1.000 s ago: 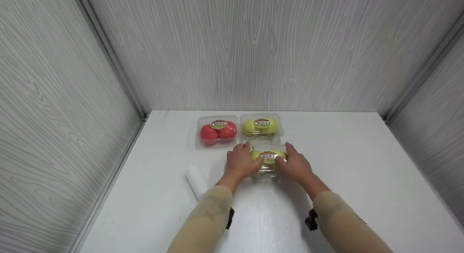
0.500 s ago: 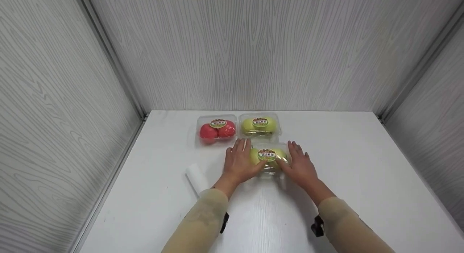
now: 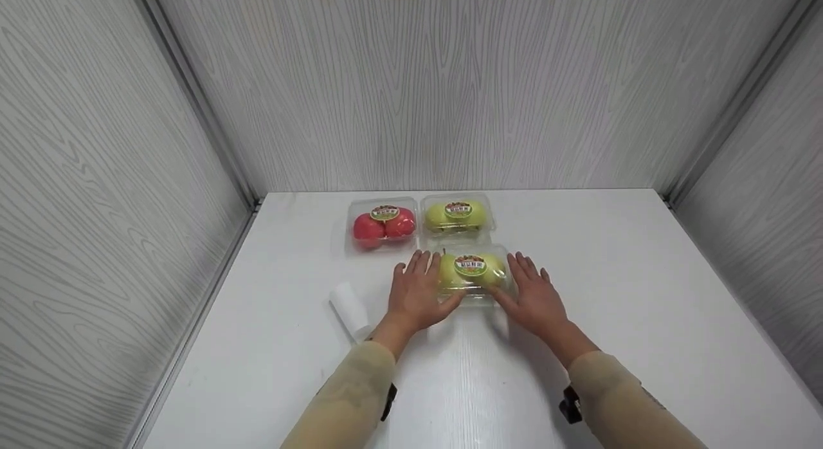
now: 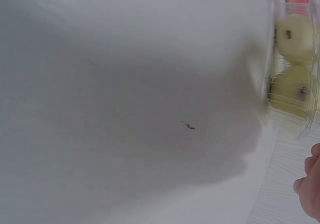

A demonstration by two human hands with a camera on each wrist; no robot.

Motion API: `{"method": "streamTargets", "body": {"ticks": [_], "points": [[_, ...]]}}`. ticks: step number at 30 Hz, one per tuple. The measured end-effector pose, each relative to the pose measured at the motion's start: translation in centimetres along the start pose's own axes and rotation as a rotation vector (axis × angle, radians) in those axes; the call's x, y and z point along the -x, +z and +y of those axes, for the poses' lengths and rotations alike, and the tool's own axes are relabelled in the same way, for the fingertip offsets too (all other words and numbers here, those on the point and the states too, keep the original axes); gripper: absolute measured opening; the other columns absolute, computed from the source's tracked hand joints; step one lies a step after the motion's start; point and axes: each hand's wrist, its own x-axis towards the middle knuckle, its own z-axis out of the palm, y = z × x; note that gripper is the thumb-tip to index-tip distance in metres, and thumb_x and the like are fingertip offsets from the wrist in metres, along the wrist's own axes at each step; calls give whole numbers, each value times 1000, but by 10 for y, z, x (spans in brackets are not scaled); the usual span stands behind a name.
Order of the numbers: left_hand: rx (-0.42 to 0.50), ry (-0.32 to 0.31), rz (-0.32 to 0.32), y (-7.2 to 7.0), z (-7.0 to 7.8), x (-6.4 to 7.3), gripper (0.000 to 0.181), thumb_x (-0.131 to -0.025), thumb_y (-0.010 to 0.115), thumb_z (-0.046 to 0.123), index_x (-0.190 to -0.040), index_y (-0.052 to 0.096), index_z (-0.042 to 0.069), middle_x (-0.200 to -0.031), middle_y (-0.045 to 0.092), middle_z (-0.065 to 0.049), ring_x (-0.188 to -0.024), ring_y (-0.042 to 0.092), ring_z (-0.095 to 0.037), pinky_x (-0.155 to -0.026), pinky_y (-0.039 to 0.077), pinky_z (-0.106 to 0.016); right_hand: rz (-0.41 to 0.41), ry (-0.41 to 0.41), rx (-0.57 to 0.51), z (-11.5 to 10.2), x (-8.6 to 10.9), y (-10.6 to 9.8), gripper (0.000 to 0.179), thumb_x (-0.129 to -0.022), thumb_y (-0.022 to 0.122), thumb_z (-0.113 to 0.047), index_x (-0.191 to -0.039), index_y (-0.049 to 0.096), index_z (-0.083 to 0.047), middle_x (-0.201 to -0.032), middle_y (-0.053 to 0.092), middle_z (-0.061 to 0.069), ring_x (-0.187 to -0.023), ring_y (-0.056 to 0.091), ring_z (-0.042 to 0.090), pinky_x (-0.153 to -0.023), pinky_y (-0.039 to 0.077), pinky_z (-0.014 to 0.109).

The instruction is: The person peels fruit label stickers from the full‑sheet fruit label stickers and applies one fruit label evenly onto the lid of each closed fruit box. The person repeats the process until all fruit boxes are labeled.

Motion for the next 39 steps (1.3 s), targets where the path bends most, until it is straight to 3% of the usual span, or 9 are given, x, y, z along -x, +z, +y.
{"method": "streamTargets", "body": {"ticks": [5, 15, 26, 39], "points": [[-2, 6, 16, 3, -1, 3, 92, -96, 51, 74, -158, 47, 7, -158, 51, -14, -150, 43, -32, -113, 40, -59, -16, -15, 10, -1, 1, 1, 89, -103, 60, -56, -165, 30, 1, -169, 31, 25, -157, 26, 43, -126, 19, 62], [24, 5, -33, 9, 2, 9, 89, -97, 53, 72, -160, 45, 9, -159, 50, -15, -151, 41, -33, -117, 36, -59, -17, -38, 23, 1, 5, 5, 85, -105, 57, -55, -164, 32, 1, -168, 33, 25, -156, 29, 43, -125, 20, 64], [7, 32, -27, 16, 7, 17, 91, -97, 55, 70, -157, 47, 3, -155, 53, -17, -147, 46, -33, -115, 38, -56, -29, -42, 39, 3, 13, 12, 83, -105, 59, -51, -165, 31, 1, -166, 36, 25, -155, 32, 44, -124, 21, 65], [-8, 59, -61, 14, 30, 6, 95, -97, 52, 74, -160, 43, 4, -157, 52, -16, -148, 44, -32, -117, 37, -54, 5, -6, 39, 20, 21, -2, 78, -106, 58, -48, -163, 35, 0, -164, 40, 25, -153, 34, 46, -124, 22, 65]]}}
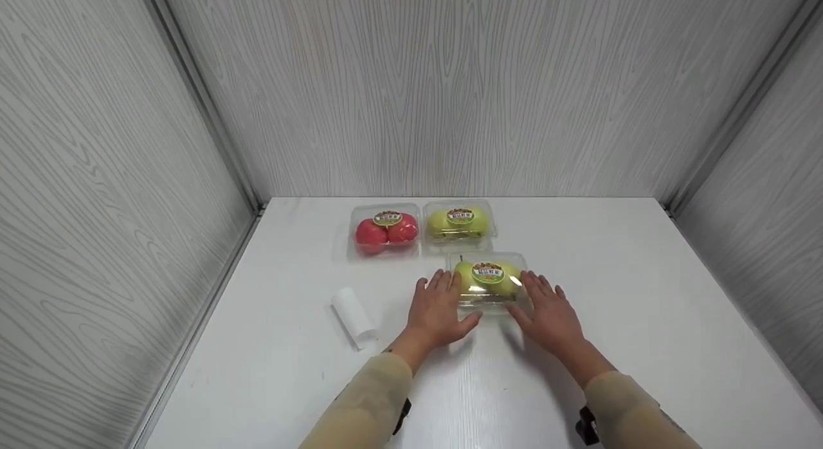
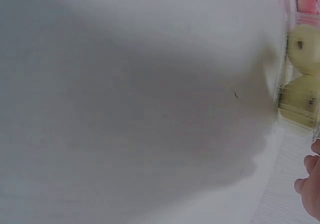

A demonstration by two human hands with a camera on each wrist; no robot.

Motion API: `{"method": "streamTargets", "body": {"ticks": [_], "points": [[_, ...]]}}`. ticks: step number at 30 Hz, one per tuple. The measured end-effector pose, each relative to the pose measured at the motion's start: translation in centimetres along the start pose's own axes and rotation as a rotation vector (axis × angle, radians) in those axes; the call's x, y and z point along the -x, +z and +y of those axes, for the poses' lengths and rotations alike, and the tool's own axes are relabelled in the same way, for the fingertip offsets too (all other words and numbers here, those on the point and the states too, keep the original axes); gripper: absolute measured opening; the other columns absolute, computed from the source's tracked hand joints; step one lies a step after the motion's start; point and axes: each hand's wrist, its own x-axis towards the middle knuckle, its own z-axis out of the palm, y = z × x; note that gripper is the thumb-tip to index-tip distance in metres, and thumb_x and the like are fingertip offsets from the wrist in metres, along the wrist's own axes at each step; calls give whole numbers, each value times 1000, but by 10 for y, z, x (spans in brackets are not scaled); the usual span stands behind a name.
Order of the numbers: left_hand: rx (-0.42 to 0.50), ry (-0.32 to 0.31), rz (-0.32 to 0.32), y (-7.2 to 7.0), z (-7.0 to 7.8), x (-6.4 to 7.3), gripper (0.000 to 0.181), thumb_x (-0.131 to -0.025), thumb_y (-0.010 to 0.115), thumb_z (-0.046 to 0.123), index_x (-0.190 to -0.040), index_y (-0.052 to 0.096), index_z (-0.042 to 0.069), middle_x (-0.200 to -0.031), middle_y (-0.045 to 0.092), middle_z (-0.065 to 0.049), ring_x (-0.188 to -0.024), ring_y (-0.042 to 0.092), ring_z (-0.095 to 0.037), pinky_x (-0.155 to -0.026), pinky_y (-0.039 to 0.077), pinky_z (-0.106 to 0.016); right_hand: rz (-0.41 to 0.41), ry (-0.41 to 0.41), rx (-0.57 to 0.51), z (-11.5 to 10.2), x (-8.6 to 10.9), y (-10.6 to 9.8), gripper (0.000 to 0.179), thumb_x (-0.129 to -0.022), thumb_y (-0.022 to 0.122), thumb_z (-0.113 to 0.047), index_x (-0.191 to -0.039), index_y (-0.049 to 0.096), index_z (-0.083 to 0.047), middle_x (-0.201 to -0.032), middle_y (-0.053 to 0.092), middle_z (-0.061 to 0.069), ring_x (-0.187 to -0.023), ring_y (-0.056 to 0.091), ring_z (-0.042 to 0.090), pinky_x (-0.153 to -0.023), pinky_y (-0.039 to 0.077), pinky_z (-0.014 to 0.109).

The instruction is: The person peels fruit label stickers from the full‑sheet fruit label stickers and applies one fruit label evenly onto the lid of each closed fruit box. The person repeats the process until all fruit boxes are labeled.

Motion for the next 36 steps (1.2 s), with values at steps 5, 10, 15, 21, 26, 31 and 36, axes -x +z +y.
{"method": "streamTargets", "body": {"ticks": [5, 10, 15, 21, 26, 31, 36], "points": [[-8, 6, -6, 3, 11, -9, 94, -98, 49, 75, -160, 43, 5, -157, 51, -15, -149, 44, -31, -118, 36, -53, -7, 23, 6, 11, 3, -6, 78, -108, 55, -50, -164, 33, -1, -166, 37, 25, -154, 33, 46, -125, 20, 64], [-10, 14, -20, 6, 25, -18, 94, -98, 48, 75, -161, 42, 5, -158, 50, -14, -150, 43, -30, -118, 36, -53, -10, 41, 8, 25, 4, -12, 78, -108, 53, -51, -164, 32, -1, -166, 36, 26, -154, 31, 47, -125, 19, 64], [-25, 23, -32, 9, 40, -30, 95, -97, 49, 76, -161, 42, 6, -158, 50, -12, -150, 43, -29, -118, 36, -51, 9, 41, 35, 41, 5, -18, 77, -108, 56, -48, -162, 33, 1, -164, 38, 28, -152, 34, 48, -123, 22, 66], [-48, 33, -56, 12, 55, -45, 92, -98, 46, 75, -162, 40, 8, -158, 49, -11, -149, 42, -28, -117, 36, -50, -9, 74, 54, 56, 6, -26, 77, -109, 53, -49, -163, 31, 2, -165, 35, 29, -153, 30, 49, -124, 20, 66], [-72, 39, -82, 13, 64, -61, 89, -100, 44, 72, -163, 39, 9, -160, 48, -10, -151, 40, -27, -118, 35, -50, -23, 96, 58, 68, 2, -33, 79, -109, 51, -51, -163, 29, 2, -166, 33, 29, -154, 28, 49, -124, 18, 65], [-85, 54, -88, 17, 74, -77, 86, -102, 41, 70, -163, 40, 9, -160, 48, -10, -152, 39, -27, -119, 34, -50, -7, 102, 68, 82, -2, -38, 78, -109, 52, -50, -163, 30, 3, -165, 34, 30, -153, 30, 50, -124, 19, 65], [-92, 68, -57, 21, 82, -92, 76, -106, 41, 62, -160, 45, 9, -157, 52, -11, -151, 41, -28, -118, 35, -50, 0, 105, 80, 94, -6, -43, 77, -109, 53, -47, -162, 30, 5, -164, 35, 32, -152, 31, 51, -123, 20, 66]]}}
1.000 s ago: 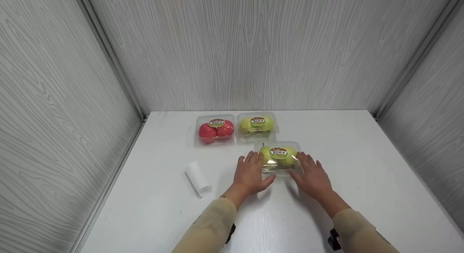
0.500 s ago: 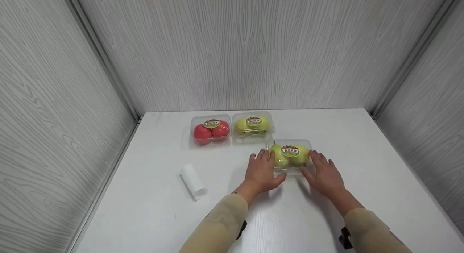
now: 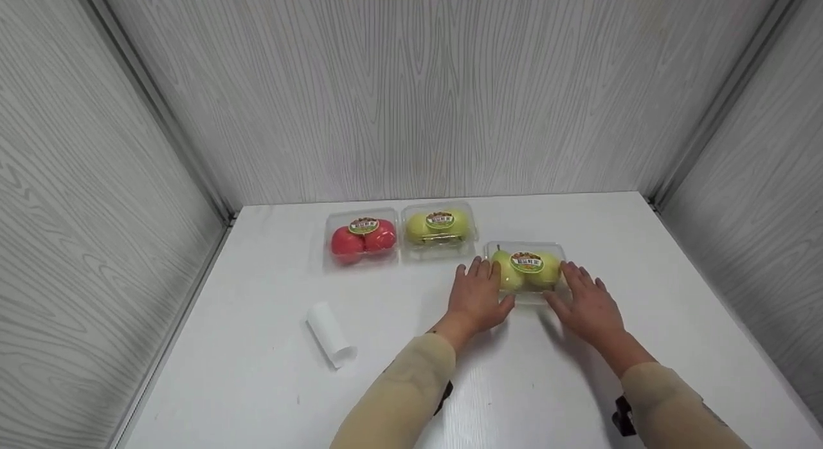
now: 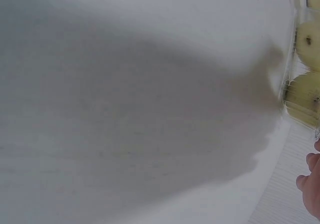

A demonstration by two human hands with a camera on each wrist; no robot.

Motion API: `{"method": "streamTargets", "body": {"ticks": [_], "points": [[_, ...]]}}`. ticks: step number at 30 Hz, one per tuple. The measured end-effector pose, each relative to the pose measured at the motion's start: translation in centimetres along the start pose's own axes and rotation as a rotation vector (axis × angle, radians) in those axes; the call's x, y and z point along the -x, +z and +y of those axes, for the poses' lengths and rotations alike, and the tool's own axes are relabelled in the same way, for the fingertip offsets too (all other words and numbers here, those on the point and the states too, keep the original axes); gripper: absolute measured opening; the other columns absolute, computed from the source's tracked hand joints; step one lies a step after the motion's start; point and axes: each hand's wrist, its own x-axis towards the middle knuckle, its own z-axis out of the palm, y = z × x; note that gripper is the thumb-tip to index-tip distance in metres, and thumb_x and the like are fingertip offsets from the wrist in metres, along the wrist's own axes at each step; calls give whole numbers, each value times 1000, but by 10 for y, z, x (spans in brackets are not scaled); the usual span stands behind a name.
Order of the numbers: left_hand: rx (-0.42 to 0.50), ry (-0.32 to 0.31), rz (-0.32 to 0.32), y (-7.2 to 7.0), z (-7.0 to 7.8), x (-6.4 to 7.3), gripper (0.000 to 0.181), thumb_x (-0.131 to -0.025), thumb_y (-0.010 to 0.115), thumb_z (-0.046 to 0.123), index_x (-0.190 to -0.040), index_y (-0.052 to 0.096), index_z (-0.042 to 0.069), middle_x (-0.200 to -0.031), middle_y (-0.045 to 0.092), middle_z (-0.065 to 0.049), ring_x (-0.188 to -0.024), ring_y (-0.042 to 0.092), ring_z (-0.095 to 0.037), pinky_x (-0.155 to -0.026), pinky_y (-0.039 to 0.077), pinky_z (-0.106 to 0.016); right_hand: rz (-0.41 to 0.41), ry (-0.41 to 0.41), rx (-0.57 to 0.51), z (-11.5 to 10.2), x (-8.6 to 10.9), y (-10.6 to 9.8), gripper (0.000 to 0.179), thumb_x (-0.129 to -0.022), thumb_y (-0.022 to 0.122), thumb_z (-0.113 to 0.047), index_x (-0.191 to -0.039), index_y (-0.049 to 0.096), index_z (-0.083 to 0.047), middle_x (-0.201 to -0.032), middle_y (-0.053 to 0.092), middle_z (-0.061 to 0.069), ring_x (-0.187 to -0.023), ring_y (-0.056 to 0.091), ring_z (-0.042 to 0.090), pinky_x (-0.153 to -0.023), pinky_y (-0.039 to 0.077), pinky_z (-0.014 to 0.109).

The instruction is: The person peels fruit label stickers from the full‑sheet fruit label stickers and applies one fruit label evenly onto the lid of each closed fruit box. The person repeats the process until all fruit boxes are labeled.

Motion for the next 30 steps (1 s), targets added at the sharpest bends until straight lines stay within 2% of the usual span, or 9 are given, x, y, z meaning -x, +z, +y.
{"method": "streamTargets", "body": {"ticks": [4, 9, 24, 30], "points": [[1, -5, 30, 2, 1, -12, 67, -108, 44, 55, -157, 50, 9, -153, 55, -11, -149, 44, -29, -118, 36, -50, -7, 7, 1, 6, -10, -2, 77, -109, 54, -45, -162, 30, 5, -164, 34, 32, -152, 31, 52, -123, 20, 66], [-5, -4, 19, 4, 0, -26, 65, -109, 44, 51, -156, 50, 7, -152, 55, -12, -150, 43, -30, -120, 35, -50, -27, 29, -11, 12, -24, -3, 76, -108, 55, -43, -162, 30, 4, -164, 34, 32, -152, 30, 52, -123, 20, 66], [-85, -5, 34, 12, -4, -66, 67, -110, 40, 53, -155, 51, 5, -150, 58, -14, -150, 44, -32, -124, 26, -60, -72, 19, -23, 30, -64, -1, 80, -110, 49, -50, -165, 25, 4, -166, 29, 32, -153, 27, 51, -125, 17, 64], [-80, -23, 38, 13, -10, -83, 68, -110, 38, 53, -156, 50, 4, -151, 57, -14, -151, 42, -33, -125, 22, -60, -80, 14, -12, 35, -88, -1, 80, -111, 47, -50, -165, 23, 3, -167, 28, 31, -154, 27, 50, -126, 17, 63]]}}
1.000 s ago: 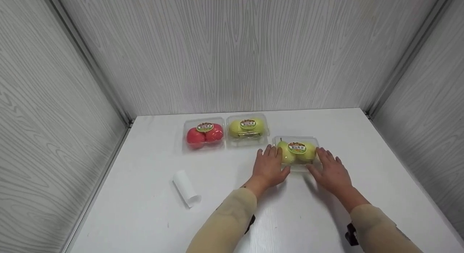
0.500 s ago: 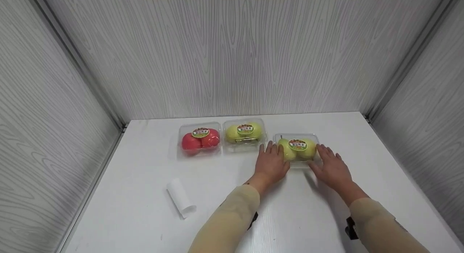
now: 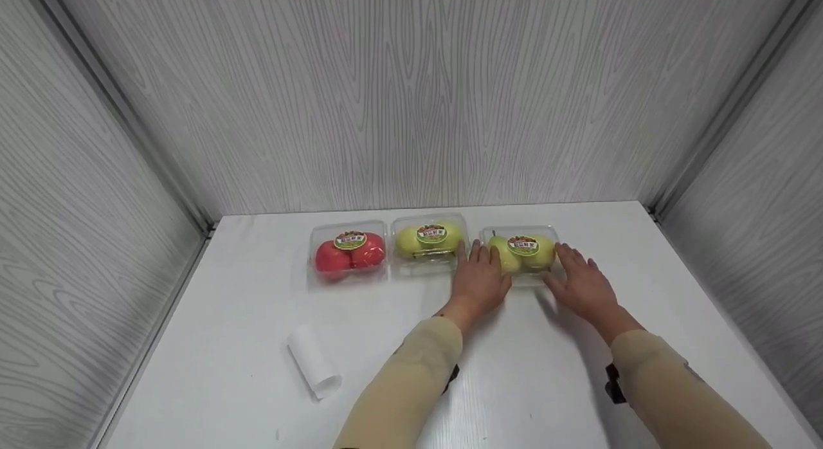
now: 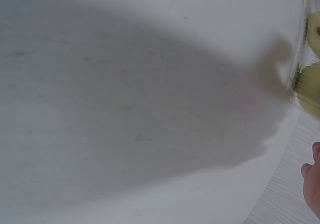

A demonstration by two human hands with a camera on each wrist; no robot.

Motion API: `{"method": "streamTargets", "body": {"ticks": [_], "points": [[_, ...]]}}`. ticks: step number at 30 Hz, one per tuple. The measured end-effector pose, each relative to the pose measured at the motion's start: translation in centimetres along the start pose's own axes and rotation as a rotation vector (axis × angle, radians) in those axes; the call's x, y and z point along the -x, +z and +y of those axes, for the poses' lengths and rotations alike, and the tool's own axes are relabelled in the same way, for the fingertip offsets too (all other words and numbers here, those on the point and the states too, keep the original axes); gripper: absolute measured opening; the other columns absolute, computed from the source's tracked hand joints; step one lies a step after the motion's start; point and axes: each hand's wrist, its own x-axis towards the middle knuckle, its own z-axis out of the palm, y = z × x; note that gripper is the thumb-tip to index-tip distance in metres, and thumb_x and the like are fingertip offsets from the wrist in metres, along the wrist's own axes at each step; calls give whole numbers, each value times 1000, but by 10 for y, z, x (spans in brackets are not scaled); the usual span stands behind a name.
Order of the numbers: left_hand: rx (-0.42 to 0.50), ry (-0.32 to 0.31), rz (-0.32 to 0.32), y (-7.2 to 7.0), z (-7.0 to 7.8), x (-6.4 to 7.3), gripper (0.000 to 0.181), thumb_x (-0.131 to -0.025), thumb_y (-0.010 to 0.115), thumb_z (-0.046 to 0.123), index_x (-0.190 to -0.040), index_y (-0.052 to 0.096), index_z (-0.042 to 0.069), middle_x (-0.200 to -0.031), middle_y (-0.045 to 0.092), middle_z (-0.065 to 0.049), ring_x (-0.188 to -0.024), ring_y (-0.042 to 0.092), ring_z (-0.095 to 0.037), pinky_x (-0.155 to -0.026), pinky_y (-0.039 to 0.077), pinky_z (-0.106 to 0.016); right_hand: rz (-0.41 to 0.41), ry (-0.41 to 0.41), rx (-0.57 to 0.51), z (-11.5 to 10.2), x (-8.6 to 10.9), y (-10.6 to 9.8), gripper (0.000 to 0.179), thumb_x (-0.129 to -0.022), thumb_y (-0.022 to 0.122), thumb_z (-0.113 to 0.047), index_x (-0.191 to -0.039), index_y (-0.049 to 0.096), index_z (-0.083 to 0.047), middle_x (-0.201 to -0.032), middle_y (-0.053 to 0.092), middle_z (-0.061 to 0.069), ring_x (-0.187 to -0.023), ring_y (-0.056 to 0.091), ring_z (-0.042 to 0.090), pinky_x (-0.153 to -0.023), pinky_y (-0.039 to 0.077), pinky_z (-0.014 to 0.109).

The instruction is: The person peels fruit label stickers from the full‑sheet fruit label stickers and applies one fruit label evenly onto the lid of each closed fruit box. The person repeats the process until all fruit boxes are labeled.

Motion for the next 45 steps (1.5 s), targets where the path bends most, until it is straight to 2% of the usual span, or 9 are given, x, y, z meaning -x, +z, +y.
{"method": "streamTargets", "body": {"ticks": [5, 11, 17, 28, 38, 45], "points": [[9, -35, -25, 1, -4, -11, 68, -110, 38, 53, -158, 47, 5, -156, 54, -14, -153, 38, -32, -127, 19, -58, -6, -27, 5, 1, -17, -2, 79, -111, 48, -48, -165, 24, 4, -167, 29, 30, -154, 28, 50, -125, 17, 63], [-6, -40, -73, 1, -5, -22, 68, -112, 33, 52, -160, 44, 6, -160, 50, -13, -156, 33, -33, -128, 16, -56, -13, -45, -2, 5, -29, -3, 78, -112, 46, -47, -165, 23, 5, -167, 28, 31, -154, 28, 50, -125, 17, 63], [34, -64, -83, 1, -6, -30, 67, -112, 38, 50, -161, 43, 4, -161, 48, -14, -157, 32, -34, -128, 13, -57, -15, -50, -13, 8, -39, -3, 78, -112, 46, -47, -165, 22, 4, -167, 27, 31, -153, 28, 51, -126, 17, 63], [26, -73, -48, -1, -10, -36, 67, -111, 41, 51, -158, 46, 4, -158, 51, -16, -154, 36, -35, -128, 16, -57, -30, -36, -14, 10, -51, -1, 76, -112, 47, -44, -166, 21, 3, -169, 26, 29, -155, 27, 49, -126, 16, 62], [8, -82, -113, -1, -9, -41, 68, -112, 38, 51, -162, 40, 4, -163, 46, -14, -156, 33, -33, -129, 14, -55, -36, -22, -8, 4, -51, -5, 74, -112, 48, -40, -166, 21, 3, -169, 25, 30, -155, 25, 50, -125, 17, 64], [53, -95, -160, -3, -11, -41, 75, -111, 36, 56, -167, 30, 7, -168, 38, -15, -160, 24, -34, -129, 7, -55, -36, 24, -43, -1, -50, -4, 79, -111, 46, -46, -167, 16, 2, -171, 18, 31, -157, 16, 50, -125, 13, 66]]}}
